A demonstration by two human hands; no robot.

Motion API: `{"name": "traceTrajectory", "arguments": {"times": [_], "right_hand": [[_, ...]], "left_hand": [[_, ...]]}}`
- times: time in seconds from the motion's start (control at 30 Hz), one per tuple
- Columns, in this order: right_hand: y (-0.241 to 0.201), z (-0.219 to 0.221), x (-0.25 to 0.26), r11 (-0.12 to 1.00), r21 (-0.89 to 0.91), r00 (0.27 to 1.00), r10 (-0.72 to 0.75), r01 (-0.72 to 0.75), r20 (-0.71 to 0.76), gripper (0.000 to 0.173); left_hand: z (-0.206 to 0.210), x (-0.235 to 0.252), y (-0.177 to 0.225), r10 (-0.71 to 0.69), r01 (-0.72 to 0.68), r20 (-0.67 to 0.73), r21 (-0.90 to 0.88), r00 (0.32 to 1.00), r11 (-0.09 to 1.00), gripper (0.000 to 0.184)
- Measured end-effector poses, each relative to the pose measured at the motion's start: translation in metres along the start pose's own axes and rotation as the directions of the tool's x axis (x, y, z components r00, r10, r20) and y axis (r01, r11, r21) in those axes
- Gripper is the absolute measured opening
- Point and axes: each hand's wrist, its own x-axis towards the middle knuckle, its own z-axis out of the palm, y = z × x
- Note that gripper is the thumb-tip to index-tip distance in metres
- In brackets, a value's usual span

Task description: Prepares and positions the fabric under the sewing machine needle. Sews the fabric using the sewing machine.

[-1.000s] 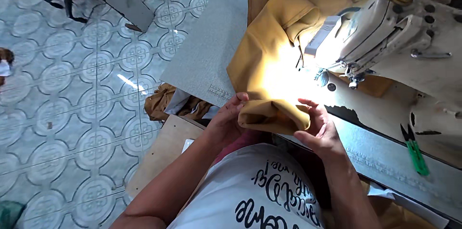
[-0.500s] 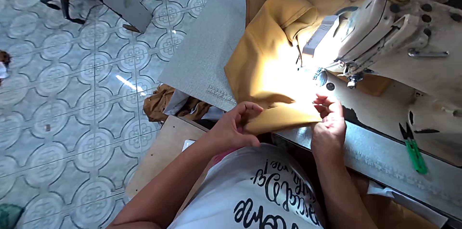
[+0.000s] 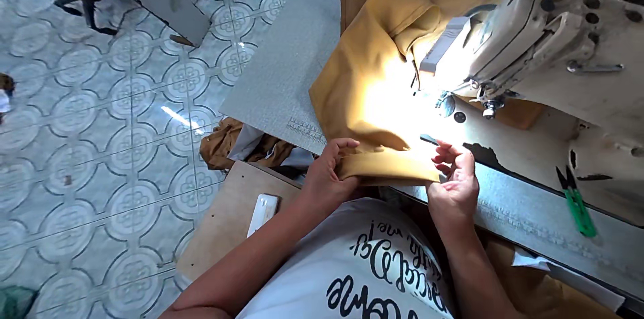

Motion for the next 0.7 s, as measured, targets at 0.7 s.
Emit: {"name": "traceTrajectory", "arguments": {"times": [0.7], "right_hand": [[0.003,0.002,-0.004,0.811,-0.548,0.946,-0.308,0.208,-0.097,0.026]], "left_hand": [[0.002,-0.010,-0.006,0.604,-0.608,0.174,0.452,0.778,0.653,0.020]]}}
